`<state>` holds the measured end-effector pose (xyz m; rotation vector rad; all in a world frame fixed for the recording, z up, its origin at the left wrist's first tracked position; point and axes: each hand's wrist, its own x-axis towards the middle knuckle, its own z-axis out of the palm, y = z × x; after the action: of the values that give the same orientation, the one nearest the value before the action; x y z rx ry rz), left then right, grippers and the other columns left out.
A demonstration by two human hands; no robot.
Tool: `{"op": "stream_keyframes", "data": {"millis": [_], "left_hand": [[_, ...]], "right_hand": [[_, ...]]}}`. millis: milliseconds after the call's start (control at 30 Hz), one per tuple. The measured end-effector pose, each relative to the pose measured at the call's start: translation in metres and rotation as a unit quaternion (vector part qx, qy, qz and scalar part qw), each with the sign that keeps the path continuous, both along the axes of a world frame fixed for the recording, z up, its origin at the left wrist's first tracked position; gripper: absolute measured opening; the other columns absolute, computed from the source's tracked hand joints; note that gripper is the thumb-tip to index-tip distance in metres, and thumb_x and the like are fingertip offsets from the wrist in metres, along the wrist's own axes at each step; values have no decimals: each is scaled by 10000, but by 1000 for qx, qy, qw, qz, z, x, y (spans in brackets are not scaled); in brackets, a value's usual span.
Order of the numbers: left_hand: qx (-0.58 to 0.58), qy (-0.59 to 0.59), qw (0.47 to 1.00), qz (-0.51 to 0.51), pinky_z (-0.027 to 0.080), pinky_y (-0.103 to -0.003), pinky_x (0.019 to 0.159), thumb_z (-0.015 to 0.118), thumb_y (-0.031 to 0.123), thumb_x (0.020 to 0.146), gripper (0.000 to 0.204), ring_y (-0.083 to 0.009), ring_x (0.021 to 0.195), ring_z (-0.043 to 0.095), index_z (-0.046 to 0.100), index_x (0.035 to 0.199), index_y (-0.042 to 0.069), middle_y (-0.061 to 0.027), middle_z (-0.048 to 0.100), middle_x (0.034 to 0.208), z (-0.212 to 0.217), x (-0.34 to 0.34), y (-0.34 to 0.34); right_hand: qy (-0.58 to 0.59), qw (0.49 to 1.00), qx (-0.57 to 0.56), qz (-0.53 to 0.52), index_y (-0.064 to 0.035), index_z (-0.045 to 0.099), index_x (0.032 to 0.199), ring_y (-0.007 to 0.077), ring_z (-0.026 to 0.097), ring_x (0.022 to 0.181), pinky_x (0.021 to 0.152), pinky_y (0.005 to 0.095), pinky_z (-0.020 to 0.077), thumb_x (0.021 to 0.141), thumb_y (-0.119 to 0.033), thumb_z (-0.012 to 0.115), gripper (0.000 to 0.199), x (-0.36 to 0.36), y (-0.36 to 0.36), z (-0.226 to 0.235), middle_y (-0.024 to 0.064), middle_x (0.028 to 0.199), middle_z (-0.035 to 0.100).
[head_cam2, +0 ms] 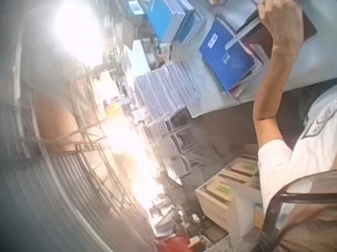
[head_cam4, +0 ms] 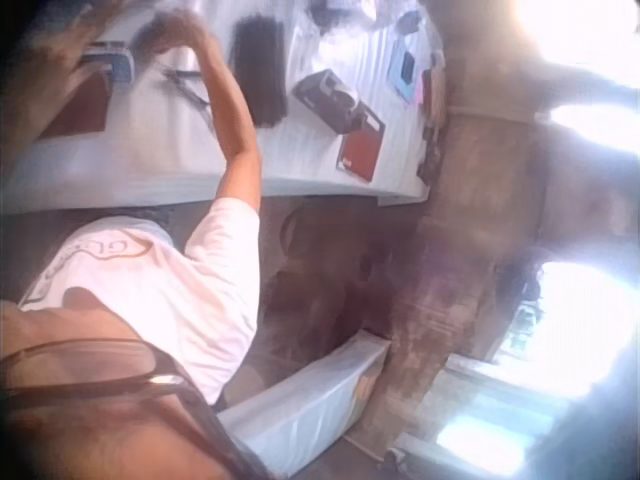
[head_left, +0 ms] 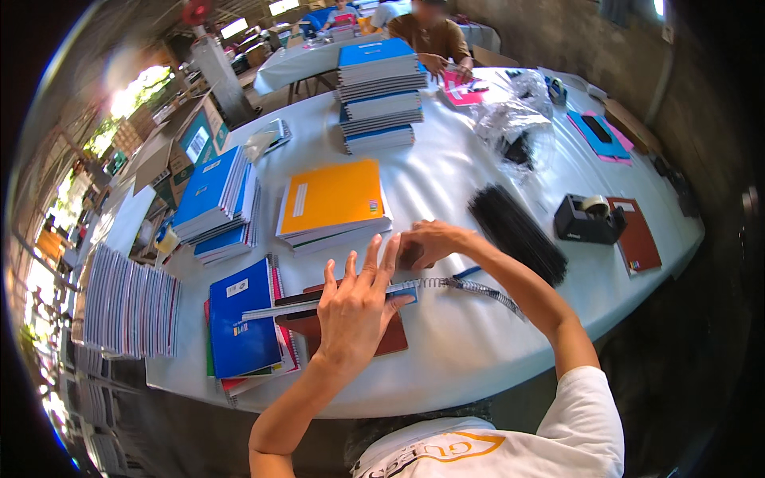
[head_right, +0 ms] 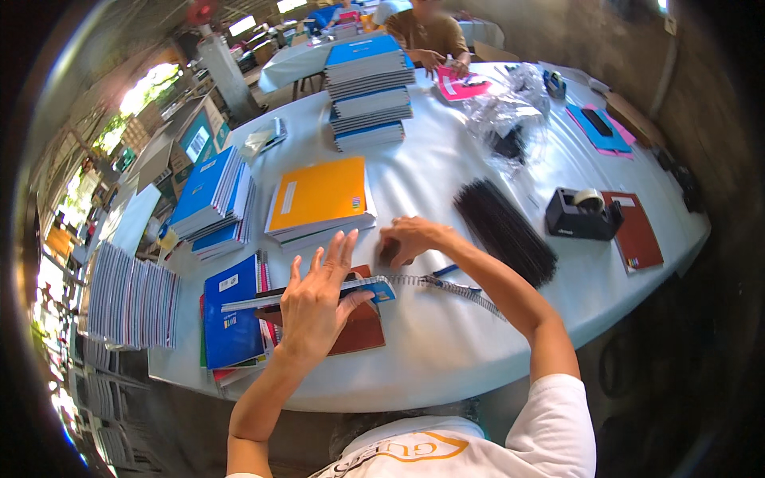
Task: The person inserts a spiral coil through the pre-punched holes of a notebook, twists it through the length of the spine by hand, and trims the excess wire with shears.
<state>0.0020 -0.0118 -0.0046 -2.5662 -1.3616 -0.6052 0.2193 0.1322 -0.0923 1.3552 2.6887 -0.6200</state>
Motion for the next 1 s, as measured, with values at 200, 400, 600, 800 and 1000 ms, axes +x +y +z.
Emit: {"op": "stream_keyframes", "data": {"millis": [200, 400, 600, 800, 1000], "left_hand": [[57, -97, 994, 17, 540, -463, 880, 744, 570, 660, 1031, -376, 1015, 655, 284, 1504, 197, -149, 517, 1384, 0, -4, 24], [60, -102, 993, 16, 568, -400, 790, 747, 572, 655, 1030, -350, 923, 685, 292, 1502, 204, -140, 537, 1366, -1, -5, 28], [29, -99, 994, 35, 572, -351, 667, 752, 555, 656, 1001, -274, 822, 708, 323, 1494, 216, -125, 604, 1285, 2, -6, 25], [28, -109, 994, 16, 563, -309, 629, 734, 541, 666, 952, -240, 789, 711, 356, 1482, 232, -101, 657, 1207, 0, -16, 27], [14, -93, 996, 14, 560, -295, 638, 724, 548, 656, 923, -225, 818, 711, 396, 1462, 240, -98, 652, 1216, 0, -29, 23]], "right_hand": [[368, 877, -191, 241, 25, 647, 1192, 250, 648, 957, 881, 343, 487, 819, -461, 599, 615, 29, -27, 110, 177, 1142, 667], [356, 902, -193, 149, 52, 655, 1153, 278, 626, 1005, 877, 351, 485, 880, -421, 610, 548, 44, -19, 97, 212, 1143, 660], [410, 870, -222, 158, 35, 635, 1196, 291, 612, 1046, 921, 345, 466, 899, -410, 611, 536, 31, -28, 92, 214, 1173, 648], [345, 900, -186, 192, 144, 611, 1157, 348, 600, 1062, 946, 424, 459, 896, -371, 581, 578, 10, -22, 84, 294, 1149, 622], [245, 942, -127, 189, 168, 620, 1118, 361, 619, 1034, 870, 393, 497, 861, -387, 591, 612, -4, -24, 89, 343, 1070, 625]]}}
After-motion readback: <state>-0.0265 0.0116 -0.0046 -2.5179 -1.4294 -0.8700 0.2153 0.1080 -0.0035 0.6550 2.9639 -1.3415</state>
